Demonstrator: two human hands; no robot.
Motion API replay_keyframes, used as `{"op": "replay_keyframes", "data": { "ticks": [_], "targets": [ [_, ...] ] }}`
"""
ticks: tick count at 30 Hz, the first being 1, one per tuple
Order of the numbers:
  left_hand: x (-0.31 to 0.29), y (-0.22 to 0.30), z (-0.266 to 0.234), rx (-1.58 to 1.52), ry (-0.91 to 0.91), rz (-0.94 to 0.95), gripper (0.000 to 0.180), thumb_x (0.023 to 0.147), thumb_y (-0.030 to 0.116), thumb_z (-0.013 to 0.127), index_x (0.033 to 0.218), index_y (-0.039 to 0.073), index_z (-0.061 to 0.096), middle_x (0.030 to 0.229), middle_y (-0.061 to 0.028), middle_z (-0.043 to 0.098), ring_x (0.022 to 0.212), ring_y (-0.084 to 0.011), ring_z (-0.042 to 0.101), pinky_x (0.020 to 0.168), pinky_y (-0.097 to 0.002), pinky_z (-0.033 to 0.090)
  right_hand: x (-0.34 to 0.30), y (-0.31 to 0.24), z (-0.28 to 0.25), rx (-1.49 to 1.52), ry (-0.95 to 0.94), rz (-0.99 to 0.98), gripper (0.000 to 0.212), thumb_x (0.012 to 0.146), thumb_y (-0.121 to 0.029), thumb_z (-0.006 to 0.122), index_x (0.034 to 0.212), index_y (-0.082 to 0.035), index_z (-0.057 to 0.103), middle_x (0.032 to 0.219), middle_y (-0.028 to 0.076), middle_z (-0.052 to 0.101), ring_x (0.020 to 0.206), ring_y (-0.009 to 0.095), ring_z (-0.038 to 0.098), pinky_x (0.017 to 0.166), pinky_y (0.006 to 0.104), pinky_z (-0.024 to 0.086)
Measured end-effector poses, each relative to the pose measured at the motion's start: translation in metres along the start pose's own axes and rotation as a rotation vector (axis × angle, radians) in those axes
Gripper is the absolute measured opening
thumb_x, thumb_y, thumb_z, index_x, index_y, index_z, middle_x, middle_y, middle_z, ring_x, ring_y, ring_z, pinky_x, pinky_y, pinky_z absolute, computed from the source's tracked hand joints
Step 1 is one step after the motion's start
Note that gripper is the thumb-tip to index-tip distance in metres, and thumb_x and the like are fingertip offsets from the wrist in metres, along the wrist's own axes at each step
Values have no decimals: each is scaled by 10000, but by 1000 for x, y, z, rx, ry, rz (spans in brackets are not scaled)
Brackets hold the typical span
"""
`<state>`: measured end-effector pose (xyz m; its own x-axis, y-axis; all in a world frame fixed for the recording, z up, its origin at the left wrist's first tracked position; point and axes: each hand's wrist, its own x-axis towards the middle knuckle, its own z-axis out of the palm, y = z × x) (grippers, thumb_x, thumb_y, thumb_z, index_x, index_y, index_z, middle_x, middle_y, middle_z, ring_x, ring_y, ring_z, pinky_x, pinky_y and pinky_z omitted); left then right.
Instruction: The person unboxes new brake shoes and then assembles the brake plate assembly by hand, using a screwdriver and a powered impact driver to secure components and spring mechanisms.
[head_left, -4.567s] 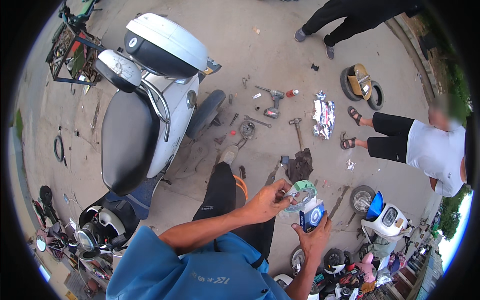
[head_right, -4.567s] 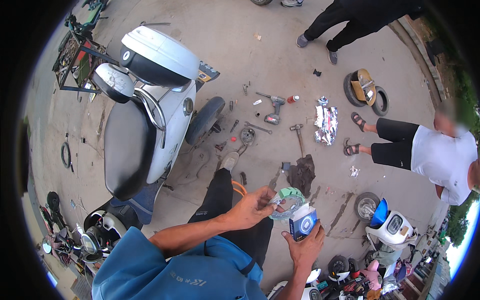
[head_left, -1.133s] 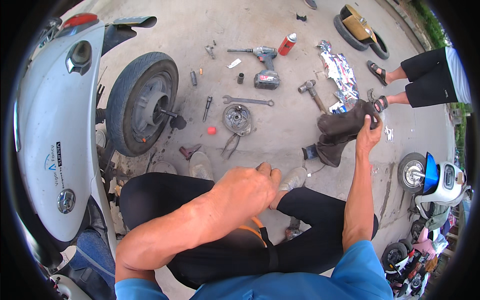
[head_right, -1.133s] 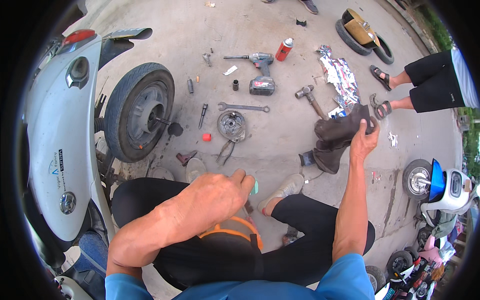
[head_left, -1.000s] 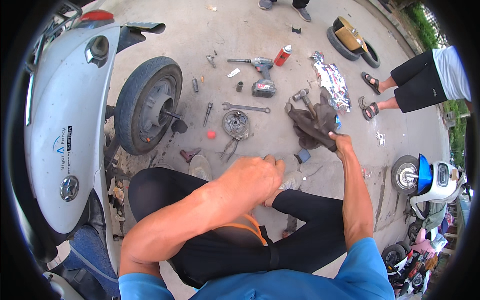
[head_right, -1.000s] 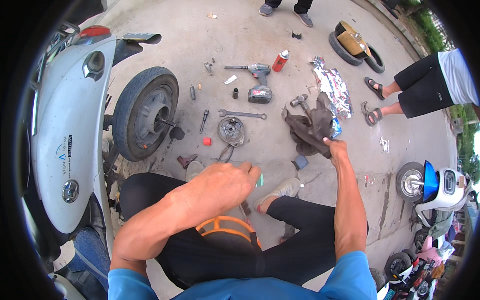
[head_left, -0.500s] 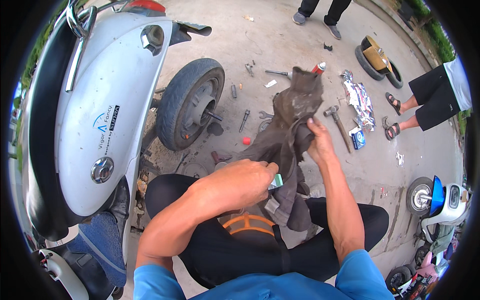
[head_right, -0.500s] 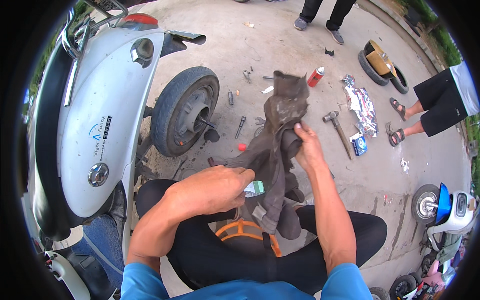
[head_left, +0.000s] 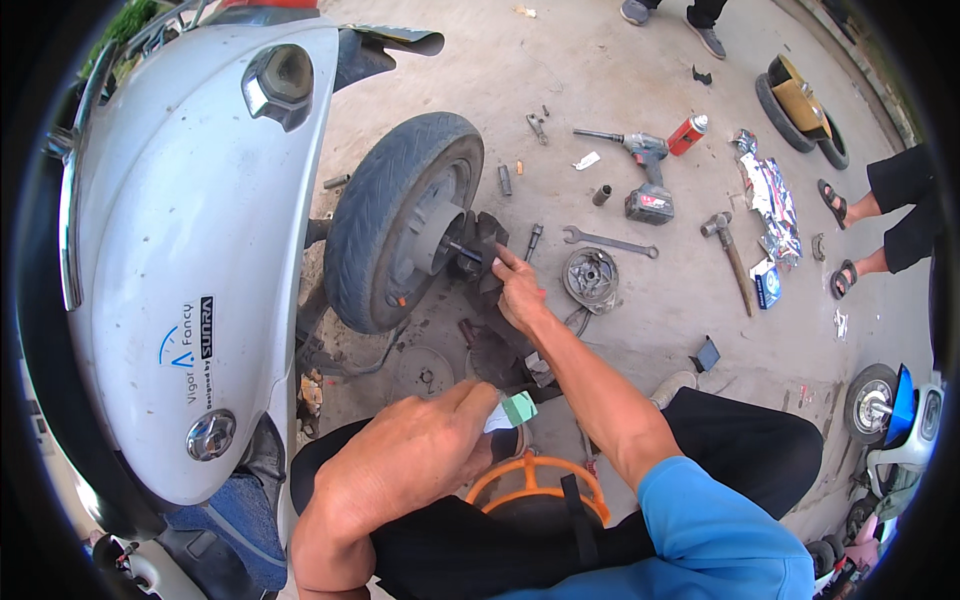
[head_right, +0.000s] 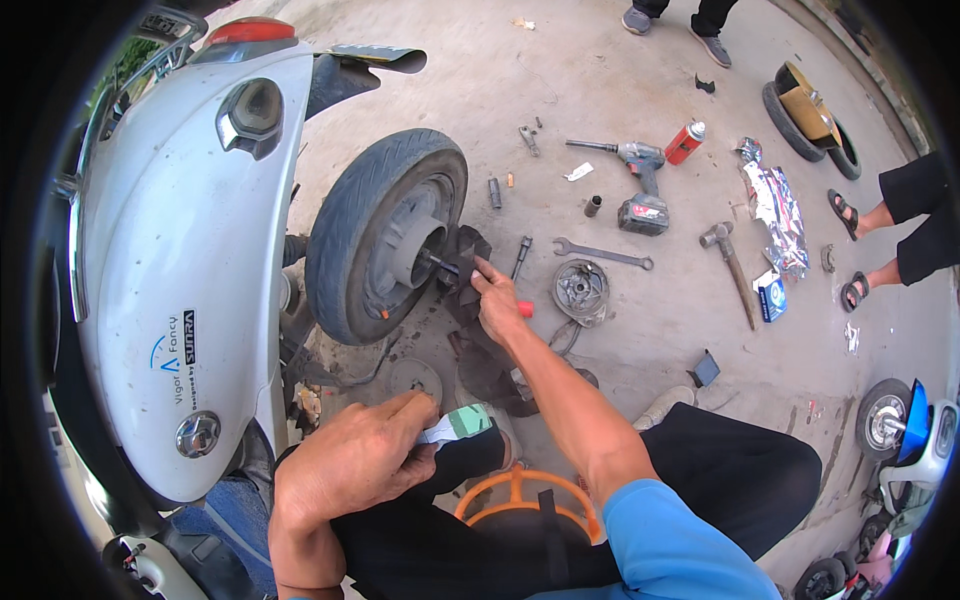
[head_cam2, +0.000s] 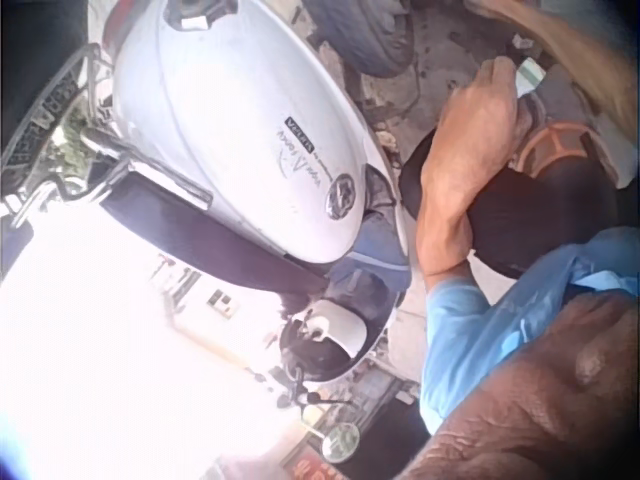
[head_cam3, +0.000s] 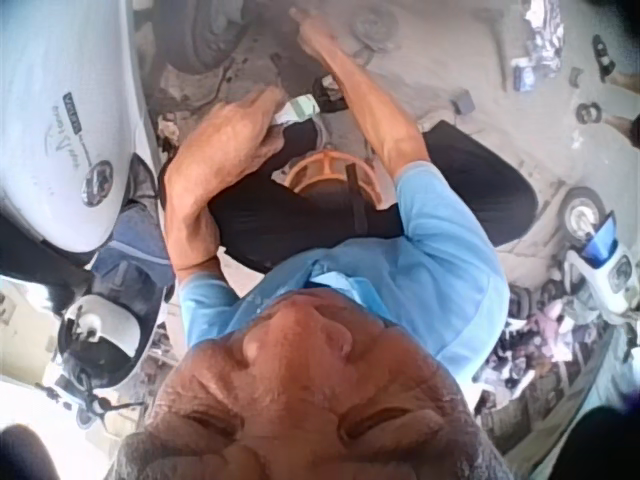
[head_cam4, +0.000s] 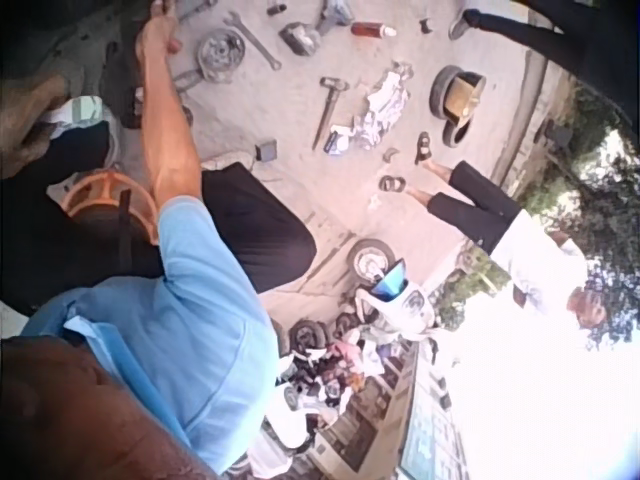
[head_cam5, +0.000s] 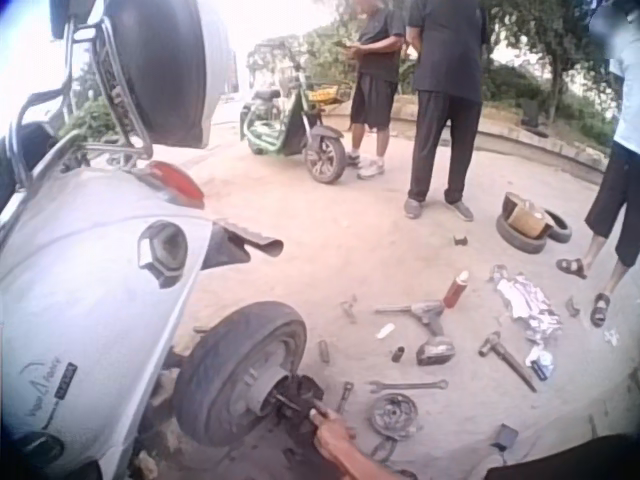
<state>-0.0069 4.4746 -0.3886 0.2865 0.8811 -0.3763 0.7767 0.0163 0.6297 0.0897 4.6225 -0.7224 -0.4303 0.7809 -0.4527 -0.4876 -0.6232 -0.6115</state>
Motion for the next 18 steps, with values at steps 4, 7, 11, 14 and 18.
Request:
{"op": "replay_keyframes", "data": {
  "ticks": [4,7,11,14,18],
  "targets": [
    [6,-12,-2,-1,-14,-66,259,842,88,717,1025,27,543,895,-170,657,792,-421,669,655,-496,538,30,4,-15,111,82,-88,376,1046,-38,531,1413,45,520,1300,128,649,1150,209,631,1005,349,518],
    [12,-16,0,55,-18,-93,254,844,86,717,1025,34,546,909,-159,656,773,-418,670,646,-494,539,37,10,-17,161,152,-159,330,1035,-31,553,1353,53,581,1262,115,669,1105,204,644,988,327,516],
    [19,-14,-1,75,-52,-114,263,840,82,720,1035,42,548,931,-148,653,764,-408,673,632,-484,542,28,21,-9,-483,159,-281,257,996,18,568,1233,67,656,1179,119,685,1039,241,661,950,324,513],
    [25,-12,0,44,-85,-98,277,835,80,725,1042,41,545,956,-141,650,763,-396,676,623,-471,548,36,-1,-17,-910,-227,-650,248,941,72,568,1168,73,667,1090,153,661,978,294,659,898,341,509],
    [30,-7,-1,21,-143,-109,320,820,83,737,1069,26,544,980,-133,646,752,-379,680,618,-455,558,46,-30,8,-1160,-412,-883,454,886,132,534,1314,-3,600,1029,173,616,939,382,625,850,407,507]
  ]
}}
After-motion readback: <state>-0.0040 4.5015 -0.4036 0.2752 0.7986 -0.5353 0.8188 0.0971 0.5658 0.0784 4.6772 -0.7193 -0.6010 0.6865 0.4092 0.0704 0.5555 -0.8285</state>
